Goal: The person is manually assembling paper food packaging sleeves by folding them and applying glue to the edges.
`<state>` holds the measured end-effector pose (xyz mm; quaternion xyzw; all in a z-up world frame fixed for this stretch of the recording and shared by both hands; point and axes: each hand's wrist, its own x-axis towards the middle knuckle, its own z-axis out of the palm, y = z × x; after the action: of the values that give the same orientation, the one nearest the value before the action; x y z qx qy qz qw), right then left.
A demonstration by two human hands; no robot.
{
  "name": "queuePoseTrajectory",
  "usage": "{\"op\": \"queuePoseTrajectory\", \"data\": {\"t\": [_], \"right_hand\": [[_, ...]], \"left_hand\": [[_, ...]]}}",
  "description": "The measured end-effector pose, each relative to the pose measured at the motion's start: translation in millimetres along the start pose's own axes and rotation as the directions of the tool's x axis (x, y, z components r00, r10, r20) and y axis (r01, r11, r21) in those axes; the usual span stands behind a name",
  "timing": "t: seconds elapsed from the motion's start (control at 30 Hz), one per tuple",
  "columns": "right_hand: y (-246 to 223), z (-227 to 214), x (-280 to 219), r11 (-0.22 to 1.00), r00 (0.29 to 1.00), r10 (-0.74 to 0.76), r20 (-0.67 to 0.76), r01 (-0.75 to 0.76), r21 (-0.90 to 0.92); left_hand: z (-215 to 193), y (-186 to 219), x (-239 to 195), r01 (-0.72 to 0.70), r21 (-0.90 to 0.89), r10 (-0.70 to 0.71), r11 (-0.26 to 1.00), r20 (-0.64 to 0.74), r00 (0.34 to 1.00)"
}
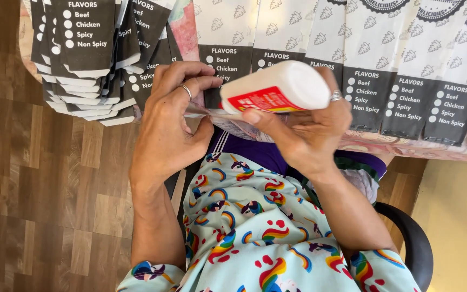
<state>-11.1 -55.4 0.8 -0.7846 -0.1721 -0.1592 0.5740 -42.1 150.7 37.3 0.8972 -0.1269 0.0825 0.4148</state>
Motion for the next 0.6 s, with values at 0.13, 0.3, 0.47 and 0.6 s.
{"op": "queuePoseTrajectory", "data": {"t": [0.13, 0.3, 0.47, 0.6], "right_hand": [[-1.6, 12.9, 5.3, 0.998, 0.999, -0.029, 0.039, 0.027, 0.053], [10.0, -3.0, -1.8, 0.991, 0.998, -0.048, -0.038, 0.053, 0.124], [19.1, -25.0, -13.7, 0.976, 0.991, 0.104, -0.084, -0.085, 0.202], [9.6, -18.7, -11.2, 0.972, 0.984, 0.145, -0.105, -0.121, 0.204]], "left_hand": [[-1.0, 1.1, -0.6, 0.037, 0.005, -0.037, 0.999, 0.013, 0.999], [0.6, -2.9, -1.0, 0.02, -0.012, -0.02, 1.0, 0.007, 1.0], [8.9, -2.8, 0.6, 0.059, 0.051, -0.054, 0.997, -0.094, 0.994], [13.2, -0.9, 2.3, 0.09, 0.055, -0.082, 0.994, -0.131, 0.988]]}}
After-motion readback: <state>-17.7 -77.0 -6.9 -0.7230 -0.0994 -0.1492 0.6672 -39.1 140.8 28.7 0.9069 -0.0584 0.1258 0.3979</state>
